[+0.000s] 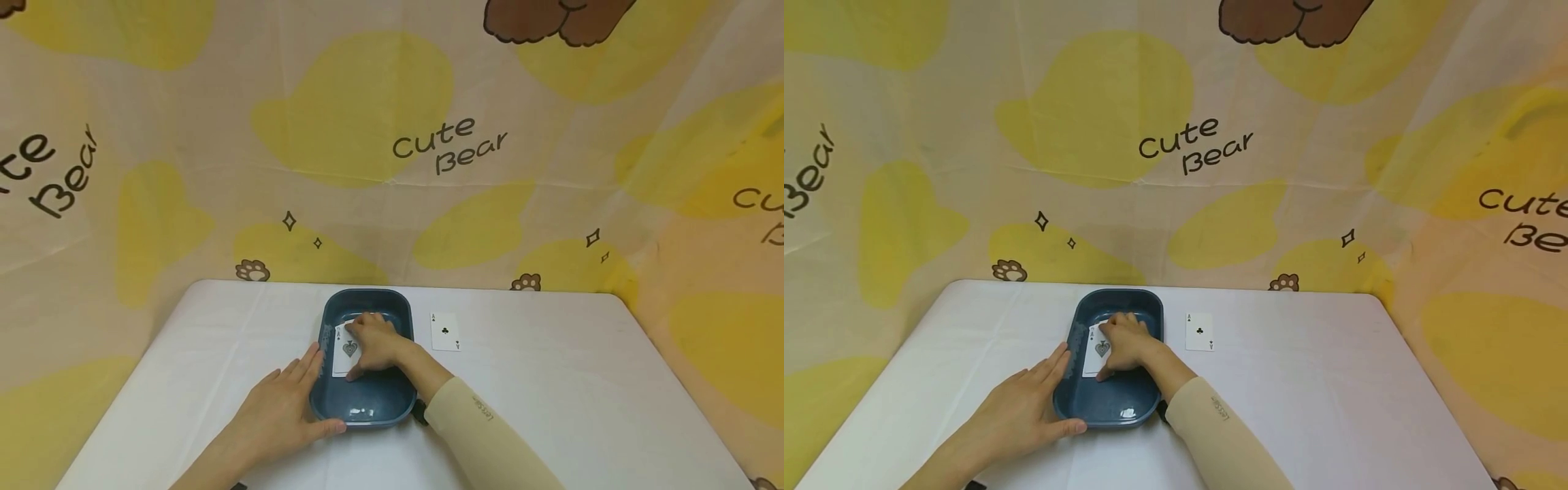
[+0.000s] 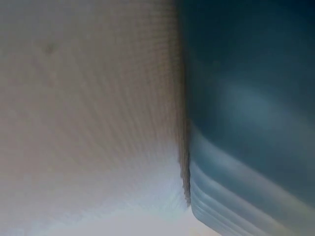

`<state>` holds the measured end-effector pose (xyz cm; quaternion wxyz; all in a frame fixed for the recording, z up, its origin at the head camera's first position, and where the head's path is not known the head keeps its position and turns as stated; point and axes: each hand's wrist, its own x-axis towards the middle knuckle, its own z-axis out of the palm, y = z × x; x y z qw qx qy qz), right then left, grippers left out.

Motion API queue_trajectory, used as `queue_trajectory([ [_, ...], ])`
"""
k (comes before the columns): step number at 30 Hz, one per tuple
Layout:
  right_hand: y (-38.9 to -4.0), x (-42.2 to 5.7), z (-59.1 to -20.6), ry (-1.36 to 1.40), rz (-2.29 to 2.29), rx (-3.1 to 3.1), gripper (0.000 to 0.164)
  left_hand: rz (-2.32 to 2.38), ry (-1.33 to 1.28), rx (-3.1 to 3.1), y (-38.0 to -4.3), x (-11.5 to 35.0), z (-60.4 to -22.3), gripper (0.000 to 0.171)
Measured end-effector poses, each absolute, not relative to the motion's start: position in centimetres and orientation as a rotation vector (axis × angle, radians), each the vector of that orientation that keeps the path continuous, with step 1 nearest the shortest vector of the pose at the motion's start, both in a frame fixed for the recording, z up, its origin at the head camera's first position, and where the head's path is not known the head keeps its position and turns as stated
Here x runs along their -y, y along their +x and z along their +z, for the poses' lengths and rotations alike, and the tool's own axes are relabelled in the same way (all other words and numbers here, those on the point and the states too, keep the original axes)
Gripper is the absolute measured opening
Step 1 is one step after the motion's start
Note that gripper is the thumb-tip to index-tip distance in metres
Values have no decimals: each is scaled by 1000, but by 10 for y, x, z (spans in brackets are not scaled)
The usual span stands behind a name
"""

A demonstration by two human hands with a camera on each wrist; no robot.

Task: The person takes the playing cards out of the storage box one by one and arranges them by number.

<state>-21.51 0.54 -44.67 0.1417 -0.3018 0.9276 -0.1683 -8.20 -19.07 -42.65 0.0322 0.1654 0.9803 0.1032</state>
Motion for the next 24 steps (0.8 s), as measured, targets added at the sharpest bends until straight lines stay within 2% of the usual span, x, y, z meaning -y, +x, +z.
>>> queue_trajectory([
  [24, -216, -6, -450, -851, -580, -2677, 91, 327, 515, -3020, -81, 190, -427, 123],
])
